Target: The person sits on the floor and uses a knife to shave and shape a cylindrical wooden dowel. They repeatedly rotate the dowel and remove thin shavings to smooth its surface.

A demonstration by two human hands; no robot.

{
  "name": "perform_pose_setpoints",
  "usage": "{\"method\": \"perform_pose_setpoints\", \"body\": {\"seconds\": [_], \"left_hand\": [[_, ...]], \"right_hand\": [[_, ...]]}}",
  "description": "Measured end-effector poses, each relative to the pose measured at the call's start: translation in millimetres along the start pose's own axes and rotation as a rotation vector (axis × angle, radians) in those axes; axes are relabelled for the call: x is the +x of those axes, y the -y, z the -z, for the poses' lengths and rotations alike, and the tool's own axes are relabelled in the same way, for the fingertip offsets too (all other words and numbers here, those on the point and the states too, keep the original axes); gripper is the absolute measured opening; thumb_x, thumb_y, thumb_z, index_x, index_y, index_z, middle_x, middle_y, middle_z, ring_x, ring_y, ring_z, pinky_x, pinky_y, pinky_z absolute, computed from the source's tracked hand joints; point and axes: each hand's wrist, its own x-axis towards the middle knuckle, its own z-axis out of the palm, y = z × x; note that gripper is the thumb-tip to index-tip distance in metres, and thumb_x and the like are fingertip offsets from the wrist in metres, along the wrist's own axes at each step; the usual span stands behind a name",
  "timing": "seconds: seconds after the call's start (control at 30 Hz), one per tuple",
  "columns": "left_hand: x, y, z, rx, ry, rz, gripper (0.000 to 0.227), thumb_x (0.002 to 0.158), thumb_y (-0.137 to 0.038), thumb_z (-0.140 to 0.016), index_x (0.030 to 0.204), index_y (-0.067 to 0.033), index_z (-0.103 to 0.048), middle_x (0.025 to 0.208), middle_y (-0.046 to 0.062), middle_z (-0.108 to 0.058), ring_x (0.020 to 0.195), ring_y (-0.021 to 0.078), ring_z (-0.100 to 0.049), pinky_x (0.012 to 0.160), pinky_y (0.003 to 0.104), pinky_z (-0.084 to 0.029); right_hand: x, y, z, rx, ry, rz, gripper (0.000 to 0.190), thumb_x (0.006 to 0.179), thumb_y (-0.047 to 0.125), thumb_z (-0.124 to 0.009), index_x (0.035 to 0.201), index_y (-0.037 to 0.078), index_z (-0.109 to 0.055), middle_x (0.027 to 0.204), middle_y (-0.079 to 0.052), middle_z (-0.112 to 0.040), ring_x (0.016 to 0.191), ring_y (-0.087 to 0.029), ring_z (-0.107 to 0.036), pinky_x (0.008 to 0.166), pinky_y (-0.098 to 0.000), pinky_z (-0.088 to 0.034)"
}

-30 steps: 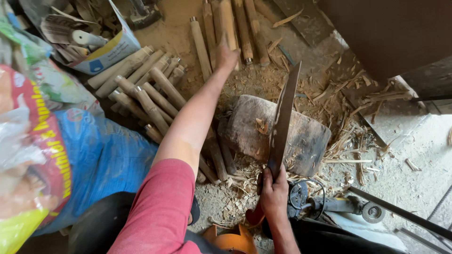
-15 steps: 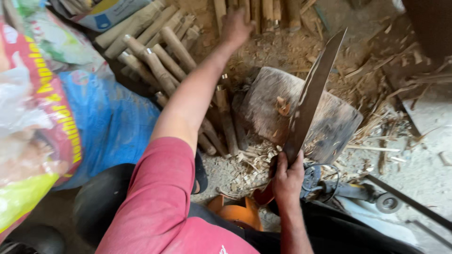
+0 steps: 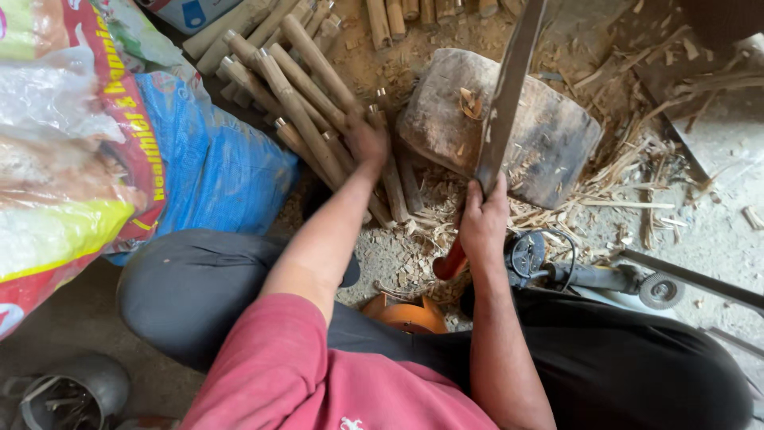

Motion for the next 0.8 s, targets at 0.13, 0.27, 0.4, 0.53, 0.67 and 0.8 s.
{"method": "perform_pose_setpoints", "body": {"seconds": [0.13, 0.27, 0.4, 0.53, 0.67, 0.8], "left_hand": [[-55, 23, -1, -0.045, 0.297, 0.132, 0.064, 0.087, -0.006, -0.066, 0.148, 0.0015, -0.045, 0.125, 0.032, -0.064, 0.120, 0.0505, -0.059, 0.105, 0.052, -0.047], [-36, 21, 4, -0.388, 0.275, 0.087, 0.050, 0.086, -0.009, -0.070, 0.133, 0.0012, -0.058, 0.125, 0.025, -0.070, 0.120, 0.0400, -0.065, 0.103, 0.046, -0.048], [10, -3, 36, -0.555, 0.271, 0.080, 0.049, 0.089, -0.014, -0.076, 0.131, 0.0009, -0.057, 0.124, 0.018, -0.068, 0.114, 0.0312, -0.064, 0.098, 0.040, -0.047], [59, -63, 99, -0.870, 0.486, 0.059, 0.035, 0.099, -0.018, -0.073, 0.127, 0.0004, -0.062, 0.115, 0.015, -0.071, 0.102, 0.0253, -0.066, 0.092, 0.038, -0.054], [68, -143, 165, -1.145, 0.757, 0.043, 0.036, 0.099, -0.020, -0.068, 0.131, -0.0064, -0.057, 0.108, 0.012, -0.070, 0.091, 0.0228, -0.069, 0.083, 0.037, -0.058], [44, -209, 214, -1.268, 0.977, 0.002, 0.039, 0.100, -0.025, -0.068, 0.132, -0.0054, -0.058, 0.111, 0.014, -0.071, 0.093, 0.0226, -0.070, 0.082, 0.038, -0.060]], "right_hand": [[-8, 10, 5, 0.078, 0.071, -0.173, 0.015, 0.107, 0.015, -0.051, 0.121, 0.010, -0.053, 0.073, -0.002, -0.057, 0.055, -0.012, -0.055, 0.044, -0.0307, -0.046], [3, -3, 5, 0.218, 0.085, -0.141, 0.015, 0.106, 0.016, -0.054, 0.117, 0.005, -0.053, 0.072, -0.004, -0.057, 0.053, -0.014, -0.055, 0.044, -0.0316, -0.045], [5, -29, 5, 0.103, -0.015, 0.453, 0.019, 0.111, 0.011, -0.060, 0.126, -0.002, -0.058, 0.095, -0.006, -0.069, 0.079, -0.015, -0.064, 0.067, -0.0331, -0.053], [1, -39, 9, 0.175, -0.046, 0.128, 0.018, 0.103, 0.014, -0.062, 0.113, -0.001, -0.061, 0.077, -0.006, -0.063, 0.059, -0.013, -0.057, 0.051, -0.0323, -0.048], [-2, -35, 18, 0.327, -0.128, -0.128, 0.019, 0.102, 0.016, -0.060, 0.111, -0.001, -0.057, 0.072, -0.007, -0.056, 0.050, -0.017, -0.054, 0.042, -0.0334, -0.044], [-7, -29, 27, 0.400, -0.205, -0.297, 0.018, 0.100, 0.015, -0.056, 0.114, 0.005, -0.055, 0.077, -0.005, -0.058, 0.053, -0.016, -0.056, 0.045, -0.0335, -0.048]]}}
